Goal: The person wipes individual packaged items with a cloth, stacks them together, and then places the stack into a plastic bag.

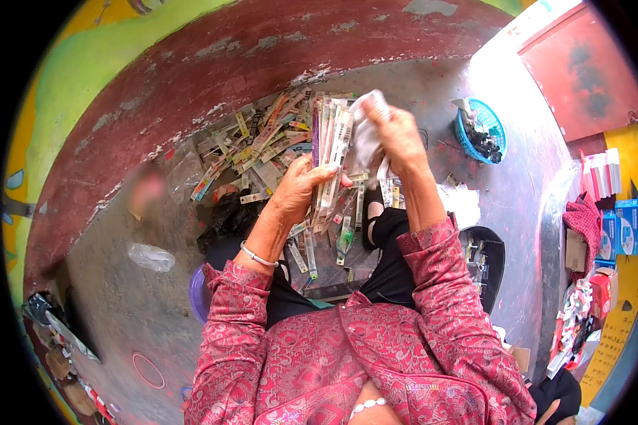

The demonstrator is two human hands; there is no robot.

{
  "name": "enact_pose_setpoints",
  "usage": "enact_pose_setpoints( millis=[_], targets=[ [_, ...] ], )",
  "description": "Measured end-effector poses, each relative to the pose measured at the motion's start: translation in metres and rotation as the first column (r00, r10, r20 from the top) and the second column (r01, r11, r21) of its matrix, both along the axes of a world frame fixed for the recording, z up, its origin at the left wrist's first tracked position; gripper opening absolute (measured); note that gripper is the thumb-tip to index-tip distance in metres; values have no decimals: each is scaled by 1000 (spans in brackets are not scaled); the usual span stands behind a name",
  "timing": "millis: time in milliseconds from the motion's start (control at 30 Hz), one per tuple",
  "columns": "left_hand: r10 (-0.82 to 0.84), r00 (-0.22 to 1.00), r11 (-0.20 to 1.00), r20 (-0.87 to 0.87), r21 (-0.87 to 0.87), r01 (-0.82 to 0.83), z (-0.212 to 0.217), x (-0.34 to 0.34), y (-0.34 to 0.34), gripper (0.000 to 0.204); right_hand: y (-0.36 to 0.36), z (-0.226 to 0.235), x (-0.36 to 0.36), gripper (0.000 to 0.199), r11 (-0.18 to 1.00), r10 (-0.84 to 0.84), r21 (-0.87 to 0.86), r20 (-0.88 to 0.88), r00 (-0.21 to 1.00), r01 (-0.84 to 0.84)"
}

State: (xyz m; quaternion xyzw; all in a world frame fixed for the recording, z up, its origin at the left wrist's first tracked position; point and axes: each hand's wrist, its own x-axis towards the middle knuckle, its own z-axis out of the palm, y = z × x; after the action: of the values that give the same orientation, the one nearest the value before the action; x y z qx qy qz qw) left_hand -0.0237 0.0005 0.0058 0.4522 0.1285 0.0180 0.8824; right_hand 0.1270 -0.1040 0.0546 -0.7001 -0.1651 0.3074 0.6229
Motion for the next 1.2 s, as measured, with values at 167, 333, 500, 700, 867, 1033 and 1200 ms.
enact_pose_setpoints(
  millis=[167,333,500,700,867,1033,1200],
  targets=[
    [-34,999,999,-14,-31,34,-5,6,-4,30,7,-3,-10,13,964,-212,257,902,377,-72],
    [-146,989,989,-3,-10,146,0,-4,-11,29,5,-15,13,13,974,8,-91,927,374,206],
    [-36,993,995,-115,87,47,-11,5,-10,28,-4,-1,8,14,960,-263,176,832,489,217],
    [17,997,927,-78,376,14,-4,-3,-13,24,6,-7,-15,20,984,117,-158,927,355,87],
    [41,988,997,-149,77,-30,0,-3,-10,21,-2,-11,29,14,909,-269,117,897,350,401],
    [20,994,996,-104,87,-11,-5,-4,-10,21,-2,-12,-25,17,939,328,-244,844,424,-242],
    [9,999,996,-38,94,-6,-1,-6,-9,23,1,-24,14,12,944,-54,-58,943,327,325]
  ],
)
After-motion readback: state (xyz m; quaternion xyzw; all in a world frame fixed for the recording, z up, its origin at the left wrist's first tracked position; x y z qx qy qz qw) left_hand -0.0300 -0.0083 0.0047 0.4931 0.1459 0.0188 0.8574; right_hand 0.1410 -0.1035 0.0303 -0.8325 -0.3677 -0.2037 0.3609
